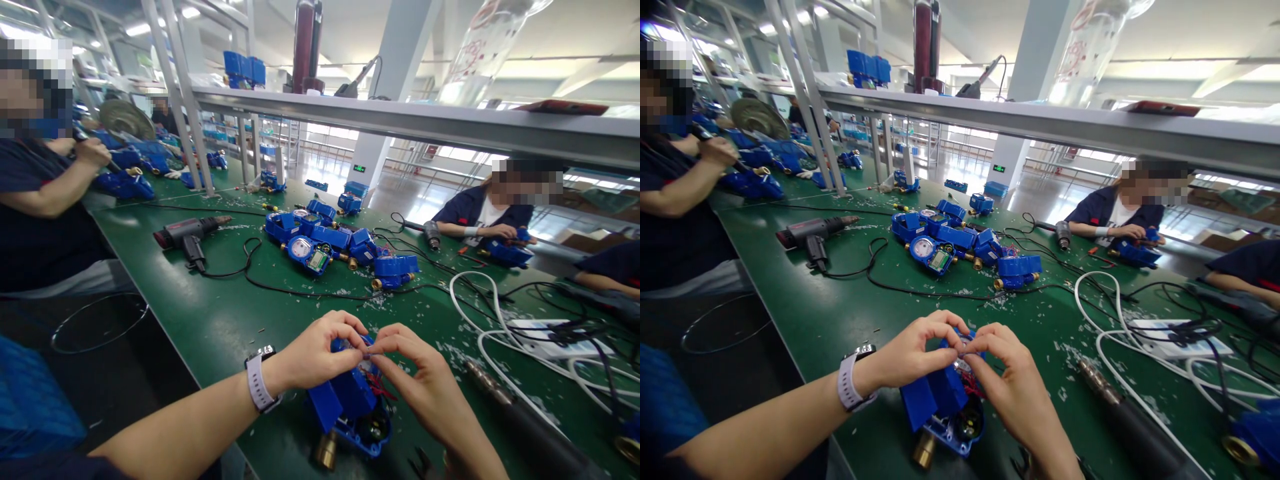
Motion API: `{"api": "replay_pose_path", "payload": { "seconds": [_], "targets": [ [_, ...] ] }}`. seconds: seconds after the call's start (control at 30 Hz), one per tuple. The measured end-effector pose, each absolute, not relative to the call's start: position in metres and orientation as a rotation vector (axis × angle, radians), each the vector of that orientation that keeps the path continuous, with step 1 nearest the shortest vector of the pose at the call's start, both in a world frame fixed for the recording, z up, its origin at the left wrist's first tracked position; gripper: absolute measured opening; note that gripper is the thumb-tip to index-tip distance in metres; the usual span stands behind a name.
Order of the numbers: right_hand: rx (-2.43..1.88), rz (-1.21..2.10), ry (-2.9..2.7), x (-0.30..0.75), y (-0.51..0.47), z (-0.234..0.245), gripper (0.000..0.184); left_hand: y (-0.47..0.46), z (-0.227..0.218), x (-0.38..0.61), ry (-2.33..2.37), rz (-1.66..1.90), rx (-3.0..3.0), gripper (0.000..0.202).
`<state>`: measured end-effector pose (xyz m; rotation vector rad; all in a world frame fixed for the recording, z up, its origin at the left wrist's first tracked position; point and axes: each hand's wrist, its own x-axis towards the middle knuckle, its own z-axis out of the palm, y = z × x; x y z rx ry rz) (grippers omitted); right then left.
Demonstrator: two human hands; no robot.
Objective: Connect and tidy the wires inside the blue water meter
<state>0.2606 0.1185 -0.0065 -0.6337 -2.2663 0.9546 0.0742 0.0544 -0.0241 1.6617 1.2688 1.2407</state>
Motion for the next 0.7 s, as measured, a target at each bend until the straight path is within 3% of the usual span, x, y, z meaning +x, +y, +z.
{"api": "replay_pose_path", "payload": {
  "seconds": [0.7],
  "targets": [
    [-0.615, 0.874, -2.280, 0.2593, 0.1167, -0.0055, 0.012, 0.0561, -0.0297, 0.0776, 1.079, 1.225, 1.373, 0.013]
  ]
}}
